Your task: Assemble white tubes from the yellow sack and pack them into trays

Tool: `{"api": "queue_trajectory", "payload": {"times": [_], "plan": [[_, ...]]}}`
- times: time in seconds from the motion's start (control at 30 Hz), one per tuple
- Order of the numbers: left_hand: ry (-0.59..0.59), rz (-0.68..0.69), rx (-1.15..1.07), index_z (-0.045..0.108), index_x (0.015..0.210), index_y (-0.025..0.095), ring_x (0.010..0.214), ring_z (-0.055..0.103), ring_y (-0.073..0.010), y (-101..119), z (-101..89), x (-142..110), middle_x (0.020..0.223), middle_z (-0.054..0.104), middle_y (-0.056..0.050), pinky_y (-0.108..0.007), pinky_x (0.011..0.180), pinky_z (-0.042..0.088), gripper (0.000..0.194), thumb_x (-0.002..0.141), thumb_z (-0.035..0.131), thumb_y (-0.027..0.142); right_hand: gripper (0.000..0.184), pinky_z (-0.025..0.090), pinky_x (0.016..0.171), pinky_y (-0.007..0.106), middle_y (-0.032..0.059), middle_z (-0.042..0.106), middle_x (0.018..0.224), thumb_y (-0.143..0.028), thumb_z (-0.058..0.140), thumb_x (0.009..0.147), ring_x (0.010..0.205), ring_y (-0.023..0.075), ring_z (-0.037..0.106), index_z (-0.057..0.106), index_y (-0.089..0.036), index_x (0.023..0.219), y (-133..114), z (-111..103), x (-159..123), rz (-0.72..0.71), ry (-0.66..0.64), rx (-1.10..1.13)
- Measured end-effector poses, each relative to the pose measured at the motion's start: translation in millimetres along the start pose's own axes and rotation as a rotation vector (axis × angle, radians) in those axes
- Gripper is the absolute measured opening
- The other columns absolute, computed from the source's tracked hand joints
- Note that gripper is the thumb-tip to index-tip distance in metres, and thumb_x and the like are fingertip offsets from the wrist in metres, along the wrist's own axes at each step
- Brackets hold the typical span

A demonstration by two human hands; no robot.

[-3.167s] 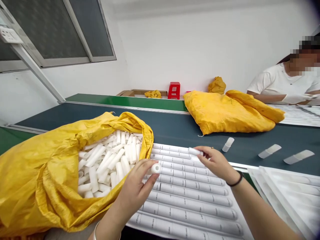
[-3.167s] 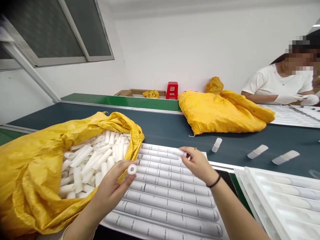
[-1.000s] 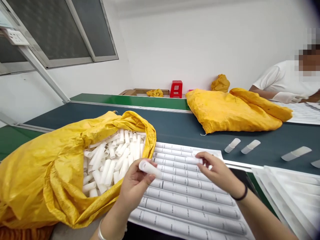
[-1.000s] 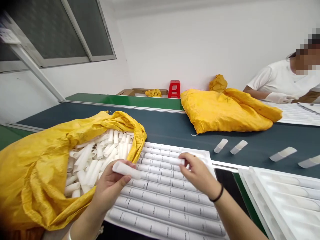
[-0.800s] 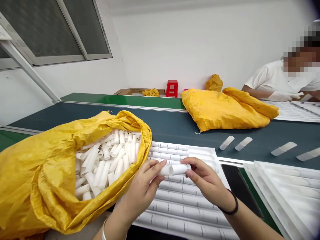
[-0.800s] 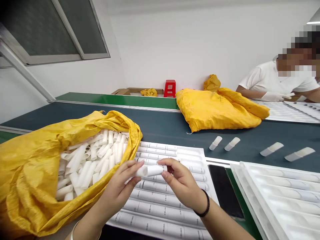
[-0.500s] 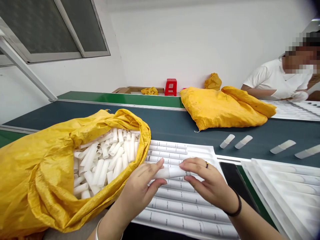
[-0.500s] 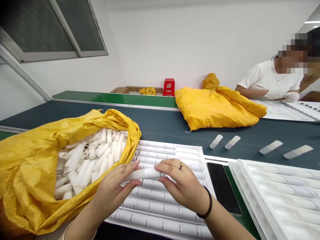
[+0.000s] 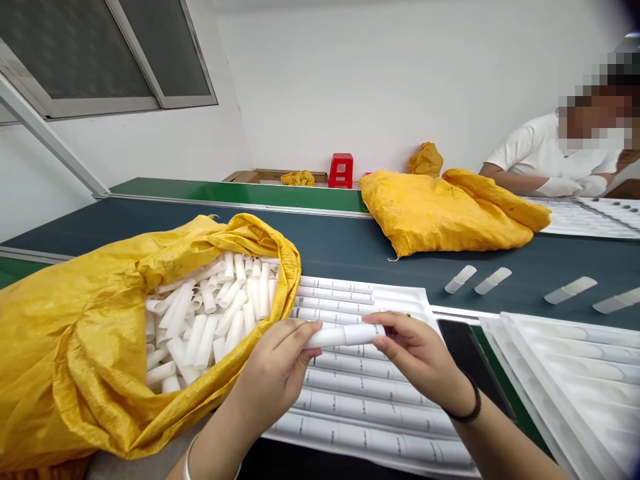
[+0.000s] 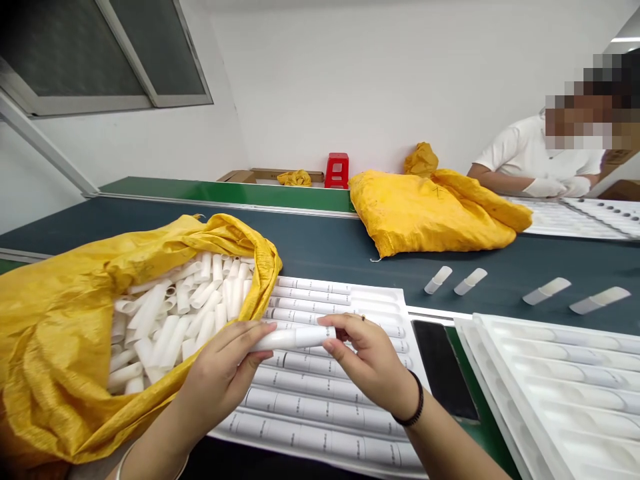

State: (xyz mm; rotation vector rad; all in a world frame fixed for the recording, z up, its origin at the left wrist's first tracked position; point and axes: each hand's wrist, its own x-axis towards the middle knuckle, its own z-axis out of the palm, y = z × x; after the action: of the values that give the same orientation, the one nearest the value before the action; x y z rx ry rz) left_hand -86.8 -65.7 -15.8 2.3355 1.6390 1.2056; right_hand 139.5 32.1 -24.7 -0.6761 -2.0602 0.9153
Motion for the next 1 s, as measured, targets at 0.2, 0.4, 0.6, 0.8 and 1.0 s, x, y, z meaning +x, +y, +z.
{"api": "queue_trajectory", "payload": {"times": [0.2,0.4,0.6,0.8,1.0], "plan": [[0.046,0.132,0.096,0.049,0.127,0.016,0.094,0.058,-0.0191,0.1,2.9,0.6,0.101,0.063,-0.009,-0.033,0.083,0.052,0.047,0.084,0.054,-0.001,0.024,0.052,0.054,0.022,0.0004,0.062,0.067,-0.034,0.062,0.084,0.058,0.0110,0.057,0.066,-0.018,0.102,-3.3,1.5,1.3,0.314,-0.051,0.350],[0.032,0.217,0.188,0.047,0.130,0.016,0.087,0.059,-0.0196,-4.1,6.0,-3.6,0.097,0.065,-0.009,-0.036,0.081,0.051,0.050,0.083,0.054,-0.001,0.040,0.050,0.051,0.024,0.0021,0.061,0.065,-0.050,0.061,0.083,0.053,0.0097,0.053,0.066,-0.013,0.096,6.5,5.2,0.5,0.569,-0.172,0.532],[-0.123,-0.160,-0.072,0.057,0.113,0.020,0.087,0.061,-0.0190,-2.1,6.9,-4.1,0.095,0.065,-0.006,-0.031,0.077,0.052,0.023,0.091,0.051,0.020,0.025,0.052,0.073,0.032,0.0057,0.063,0.091,-0.031,0.050,0.092,0.081,0.0171,0.059,0.060,-0.022,0.113,11.5,9.4,-1.7,0.106,-0.069,0.096],[-0.144,-0.270,-0.200,0.059,0.111,0.021,0.086,0.061,-0.0181,1.6,5.5,-3.0,0.093,0.065,-0.004,-0.030,0.077,0.050,0.021,0.092,0.050,0.025,0.024,0.050,0.069,0.030,0.0048,0.061,0.095,-0.023,0.048,0.093,0.080,0.0167,0.057,0.053,-0.027,0.116,14.7,9.6,-0.5,-0.108,-0.068,-0.042],[-0.086,-0.217,-0.165,0.058,0.112,0.018,0.089,0.061,-0.0187,2.4,8.1,-5.6,0.096,0.065,-0.006,-0.030,0.080,0.049,0.023,0.091,0.050,0.021,0.021,0.049,0.066,0.027,0.0027,0.061,0.088,-0.027,0.050,0.093,0.074,0.0150,0.056,0.055,-0.026,0.113,10.6,7.3,-0.8,-0.043,-0.069,-0.027]]}}
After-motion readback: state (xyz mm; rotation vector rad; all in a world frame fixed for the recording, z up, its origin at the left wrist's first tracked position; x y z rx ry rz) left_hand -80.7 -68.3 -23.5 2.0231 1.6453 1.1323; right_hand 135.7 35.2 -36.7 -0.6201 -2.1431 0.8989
